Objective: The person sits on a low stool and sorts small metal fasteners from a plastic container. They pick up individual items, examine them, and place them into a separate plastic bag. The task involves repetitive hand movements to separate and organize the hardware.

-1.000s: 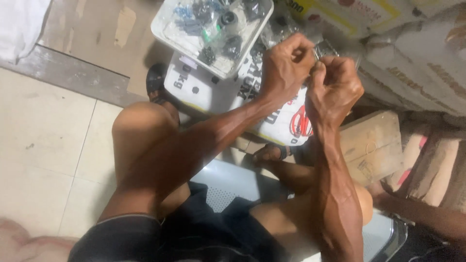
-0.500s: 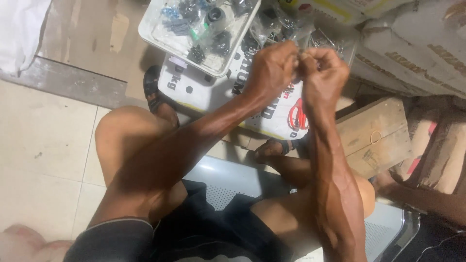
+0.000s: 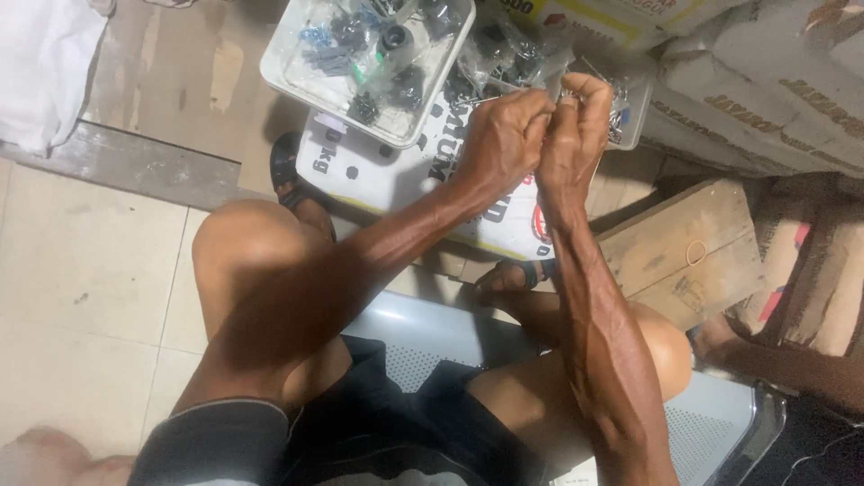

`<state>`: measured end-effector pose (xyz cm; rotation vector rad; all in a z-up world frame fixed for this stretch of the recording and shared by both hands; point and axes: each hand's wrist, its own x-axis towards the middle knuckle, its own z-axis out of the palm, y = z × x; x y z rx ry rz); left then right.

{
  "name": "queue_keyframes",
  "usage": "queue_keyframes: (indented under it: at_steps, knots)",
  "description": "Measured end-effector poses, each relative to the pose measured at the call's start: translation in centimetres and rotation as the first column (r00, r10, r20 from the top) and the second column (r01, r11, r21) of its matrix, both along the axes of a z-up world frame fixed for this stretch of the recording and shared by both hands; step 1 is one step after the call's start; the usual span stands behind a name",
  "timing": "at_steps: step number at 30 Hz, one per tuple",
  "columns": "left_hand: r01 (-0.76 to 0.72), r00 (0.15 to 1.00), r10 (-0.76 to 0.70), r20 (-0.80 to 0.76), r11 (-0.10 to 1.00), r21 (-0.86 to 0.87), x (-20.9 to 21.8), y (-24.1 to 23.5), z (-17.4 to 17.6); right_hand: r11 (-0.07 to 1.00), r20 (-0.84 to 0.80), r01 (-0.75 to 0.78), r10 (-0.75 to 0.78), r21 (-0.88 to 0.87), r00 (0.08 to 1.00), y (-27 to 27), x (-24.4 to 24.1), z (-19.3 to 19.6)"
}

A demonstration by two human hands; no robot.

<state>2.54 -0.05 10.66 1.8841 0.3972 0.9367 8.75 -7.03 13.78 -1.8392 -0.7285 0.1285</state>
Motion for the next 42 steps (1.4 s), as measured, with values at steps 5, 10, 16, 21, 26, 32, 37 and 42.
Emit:
queue_keyframes:
  at_steps: [5,10,16,21,26,32,37,42]
  knots:
    - [-0.053,0.997,0.031,-0.071,0.943,-0.327,0.0,2.8,4.3,0.978,-0.513,-0.169,0.208,0.123,0.833,0.0,1.3,4.1]
    - [-0.097,0.991,0.062,-0.117,0.940,-0.328,1.1,4.8,3.9,0.911,-0.525,-0.364,0.410,0.194,0.746,-1.0,3.2,4.5]
    - [0.032,0.999,-0.012,0.042,0.867,-0.497,0.8,5.2,4.7,0.888,-0.071,-0.450,0.457,0.098,0.886,0.3,2.6,3.3]
    - [0.096,0.991,-0.128,-0.033,0.870,-0.484,0.1,4.7,4.8,0.951,0.059,-0.298,0.294,0.081,0.954,0.3,2.7,1.3]
    - [-0.036,0.878,-0.116,-0.465,0.952,-0.304,1.3,6.4,3.9,0.960,-0.033,-0.275,0.274,-0.046,0.961,0.2,3.1,-1.3]
    - [-0.105,0.859,-0.053,-0.510,0.956,-0.275,1.2,7.3,4.3,0.906,0.258,-0.088,0.210,-0.414,0.943,-1.1,5.5,-11.1]
    - [-0.092,0.920,-0.008,-0.391,0.967,-0.238,1.0,8.4,4.9,0.876,0.453,-0.016,0.265,-0.483,0.852,-0.8,6.3,-14.6]
    - [-0.133,0.957,0.051,-0.287,0.952,-0.277,2.1,8.9,4.3,0.919,0.395,-0.128,0.282,-0.374,0.874,3.2,2.8,-11.5]
